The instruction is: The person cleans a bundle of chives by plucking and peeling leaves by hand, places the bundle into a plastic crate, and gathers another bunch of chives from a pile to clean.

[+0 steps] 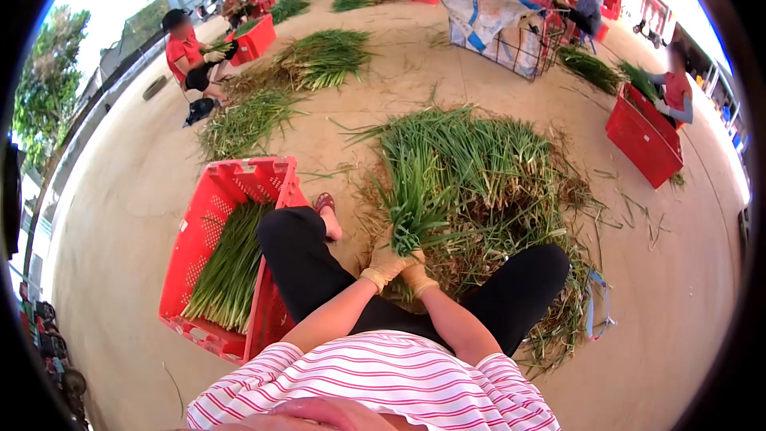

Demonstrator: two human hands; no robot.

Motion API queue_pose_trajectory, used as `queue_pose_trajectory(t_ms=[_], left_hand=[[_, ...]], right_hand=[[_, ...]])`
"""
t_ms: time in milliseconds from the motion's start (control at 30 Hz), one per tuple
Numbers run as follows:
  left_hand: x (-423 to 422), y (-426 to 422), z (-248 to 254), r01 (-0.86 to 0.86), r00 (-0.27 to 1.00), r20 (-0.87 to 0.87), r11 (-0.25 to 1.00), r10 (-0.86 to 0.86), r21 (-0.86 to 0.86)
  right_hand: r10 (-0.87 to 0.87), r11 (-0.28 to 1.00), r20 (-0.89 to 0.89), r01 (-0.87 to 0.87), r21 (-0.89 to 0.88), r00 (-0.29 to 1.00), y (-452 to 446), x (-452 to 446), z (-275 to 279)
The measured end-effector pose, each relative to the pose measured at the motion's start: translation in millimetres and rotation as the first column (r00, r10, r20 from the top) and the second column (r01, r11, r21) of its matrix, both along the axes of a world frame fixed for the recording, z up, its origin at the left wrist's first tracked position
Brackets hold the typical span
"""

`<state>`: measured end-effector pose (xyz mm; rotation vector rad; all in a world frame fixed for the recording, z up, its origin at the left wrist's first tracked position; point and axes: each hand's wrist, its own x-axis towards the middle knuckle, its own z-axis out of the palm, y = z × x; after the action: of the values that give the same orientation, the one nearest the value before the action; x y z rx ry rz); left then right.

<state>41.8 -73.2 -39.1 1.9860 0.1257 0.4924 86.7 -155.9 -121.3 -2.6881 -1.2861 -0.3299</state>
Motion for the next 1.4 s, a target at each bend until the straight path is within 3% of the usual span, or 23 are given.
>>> queue_pose_trajectory(t_ms=[33,67,200,233,267,300,333,400,467,533,600,633,700,800,867,933,1067,1100,1133,1200,1233,1300,1400], left_hand=[[-5.4,-2.5,7.0,-0.002,1.0,0.026,0.997,0.005,-0.077],[-7.7,-7.1,13.4,0.01,0.998,0.058,0.974,0.003,-0.225],[3.3,-4.1,14.5,-0.183,0.976,0.04,0.911,0.212,-0.369],[10.8,4.1,12.2,-0.235,0.969,-0.008,0.916,0.246,-0.325],[18.2,12.5,13.5,-0.281,0.959,-0.049,0.919,0.278,-0.278],[23.0,15.0,29.3,-0.424,0.904,-0.106,0.843,0.413,-0.331],[31.8,24.1,35.2,-0.421,0.902,-0.108,0.796,0.418,-0.434],[40.9,37.3,55.5,-0.289,0.939,-0.066,0.668,0.338,-0.685],[47.7,49.4,76.9,-0.25,0.953,-0.087,0.592,0.291,-0.766],[46.3,60.8,102.6,-0.019,0.998,0.022,0.633,0.057,-0.774],[36.8,72.7,135.1,0.242,0.956,0.062,0.654,-0.286,-0.717],[38.1,77.1,139.7,0.249,0.953,0.062,0.65,-0.296,-0.718],[44.4,75.3,146.4,0.517,0.832,0.218,0.569,-0.511,-0.639],[44.7,61.7,143.2,0.517,0.806,0.285,0.383,-0.519,-0.766],[52.4,56.2,122.7,0.437,0.854,0.262,0.346,-0.45,-0.83],[58.6,54.2,108.5,0.409,0.877,0.206,0.448,-0.434,-0.795],[67.0,50.0,89.8,0.364,0.86,0.113,0.445,-0.497,-0.818],[67.4,49.7,88.3,0.378,0.846,0.095,0.464,-0.525,-0.801],[67.5,48.9,86.6,0.389,0.832,0.073,0.486,-0.55,-0.783],[66.7,43.7,84.9,0.398,0.824,0.053,0.508,-0.565,-0.764],[64.2,40.8,86.7,0.394,0.82,0.021,0.538,-0.571,-0.745],[63.0,37.0,84.6,0.373,0.808,-0.056,0.583,-0.586,-0.721],[61.5,32.5,79.8,0.405,0.79,-0.087,0.624,-0.606,-0.668]], right_hand=[[-0.029,0.983,-0.041,0.022,-0.181,0.999,0.8,-2.4,2.1],[-0.021,0.995,-0.128,0.008,-0.103,0.992,1.0,-1.9,3.8],[0.165,0.862,-0.547,0.149,0.484,0.82,9.7,9.8,10.0],[0.231,0.746,-0.586,0.245,0.619,0.776,12.9,0.6,52.3],[0.231,0.809,-0.597,0.19,0.557,0.768,14.3,3.4,72.3],[0.18,0.82,-0.543,0.179,0.543,0.82,22.4,8.8,70.2],[0.128,0.829,-0.475,0.169,0.533,0.871,29.9,14.3,76.3],[0.123,0.818,-0.548,0.228,0.528,0.827,33.1,17.4,101.4],[0.12,0.787,-0.606,0.297,0.541,0.786,38.6,21.3,114.6],[0.483,0.726,-0.753,0.277,0.63,0.446,36.9,46.3,129.9],[0.598,0.738,-0.765,0.207,0.642,0.24,24.2,56.2,159.8],[0.597,0.766,-0.783,0.167,0.621,0.175,20.9,58.7,168.1],[0.582,0.788,-0.803,0.153,0.596,0.133,10.1,63.5,183.7],[0.516,0.852,-0.852,0.149,0.501,-0.085,0.1,63.9,192.9],[0.484,0.871,-0.859,0.004,0.492,0.166,-12.5,63.1,199.5],[0.119,0.952,-0.827,-0.301,-0.064,0.55,-23.6,79.6,232.4],[0.265,0.959,-0.627,-0.135,0.247,0.732,-62.8,129.6,244.8],[0.24,0.929,-0.646,0.022,0.37,0.725,-67.5,129.8,259.4],[0.264,0.842,-0.719,0.21,0.497,0.643,-73.5,126.3,270.7],[0.41,0.613,-0.674,0.362,0.702,0.615,-79.7,125.6,274.0],[0.405,0.603,-0.678,0.378,0.703,0.614,-77.9,120.7,276.6],[0.542,0.339,-0.426,0.275,0.9,0.724,-70.1,110.2,279.0],[0.525,0.33,-0.446,0.309,0.892,0.725,-69.5,113.5,272.8]])
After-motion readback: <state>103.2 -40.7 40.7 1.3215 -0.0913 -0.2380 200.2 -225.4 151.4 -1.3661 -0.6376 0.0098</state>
